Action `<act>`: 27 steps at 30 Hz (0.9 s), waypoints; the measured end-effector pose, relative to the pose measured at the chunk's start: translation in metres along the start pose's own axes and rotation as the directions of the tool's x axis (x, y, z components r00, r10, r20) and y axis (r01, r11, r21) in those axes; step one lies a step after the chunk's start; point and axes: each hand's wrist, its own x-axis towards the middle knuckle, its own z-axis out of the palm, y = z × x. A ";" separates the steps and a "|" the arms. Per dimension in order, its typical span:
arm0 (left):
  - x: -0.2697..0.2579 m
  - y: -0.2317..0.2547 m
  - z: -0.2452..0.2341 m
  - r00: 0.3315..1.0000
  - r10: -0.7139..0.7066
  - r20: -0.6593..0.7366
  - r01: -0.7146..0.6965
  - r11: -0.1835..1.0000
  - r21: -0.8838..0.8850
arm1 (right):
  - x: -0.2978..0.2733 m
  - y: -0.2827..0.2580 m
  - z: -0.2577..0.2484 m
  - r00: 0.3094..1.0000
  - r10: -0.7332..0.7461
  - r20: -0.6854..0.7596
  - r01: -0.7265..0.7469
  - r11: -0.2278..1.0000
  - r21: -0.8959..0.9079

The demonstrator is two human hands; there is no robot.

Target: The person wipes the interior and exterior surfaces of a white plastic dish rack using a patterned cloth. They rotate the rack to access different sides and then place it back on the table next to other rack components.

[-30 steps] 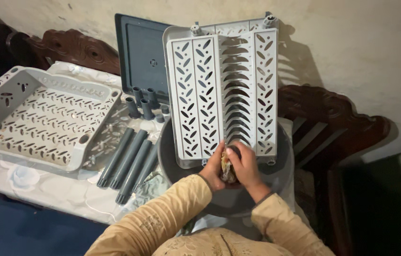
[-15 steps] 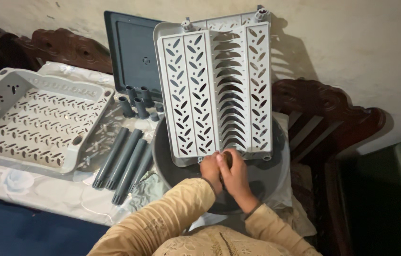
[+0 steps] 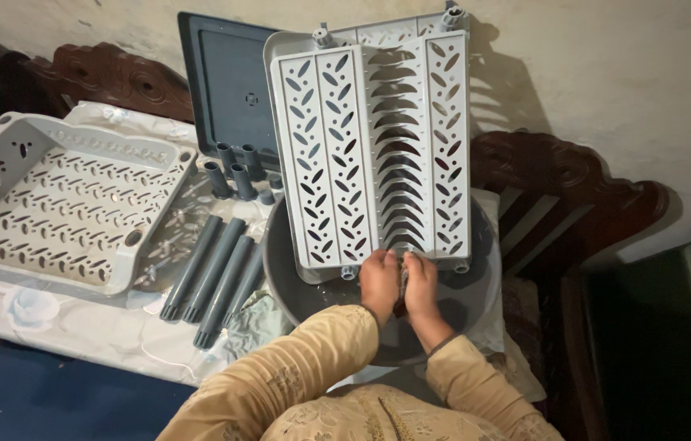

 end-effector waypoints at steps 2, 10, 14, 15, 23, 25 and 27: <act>-0.002 0.006 -0.001 1.000 -0.001 0.013 0.000 0.999 0.038 | 0.001 0.000 0.000 1.000 -0.003 -0.007 0.003 0.999 0.034; -0.001 0.049 -0.029 0.927 0.351 0.133 -0.368 0.921 0.129 | 0.003 -0.051 0.015 0.989 -0.147 0.013 0.147 0.987 -0.071; 0.002 0.080 -0.043 0.813 0.547 0.199 -0.573 0.811 0.115 | 0.024 -0.086 0.014 0.943 -0.333 -0.010 0.322 0.919 -0.229; 0.006 0.089 -0.044 0.838 0.472 0.273 -0.523 0.839 0.153 | 0.027 -0.091 0.012 0.951 -0.310 -0.004 0.305 0.936 -0.175; 0.018 0.164 -0.079 0.636 0.544 0.547 -0.768 0.513 0.382 | 0.034 -0.087 -0.017 0.978 -0.210 -0.017 0.206 0.972 -0.110; 0.023 0.175 -0.078 0.616 0.665 0.422 -0.784 0.570 0.246 | 0.032 -0.081 -0.025 0.996 -0.086 -0.023 0.086 0.996 -0.006; 0.020 0.171 -0.077 0.668 0.701 0.250 -0.743 0.608 0.281 | 0.032 -0.075 -0.032 0.999 -0.029 -0.022 0.030 0.998 0.060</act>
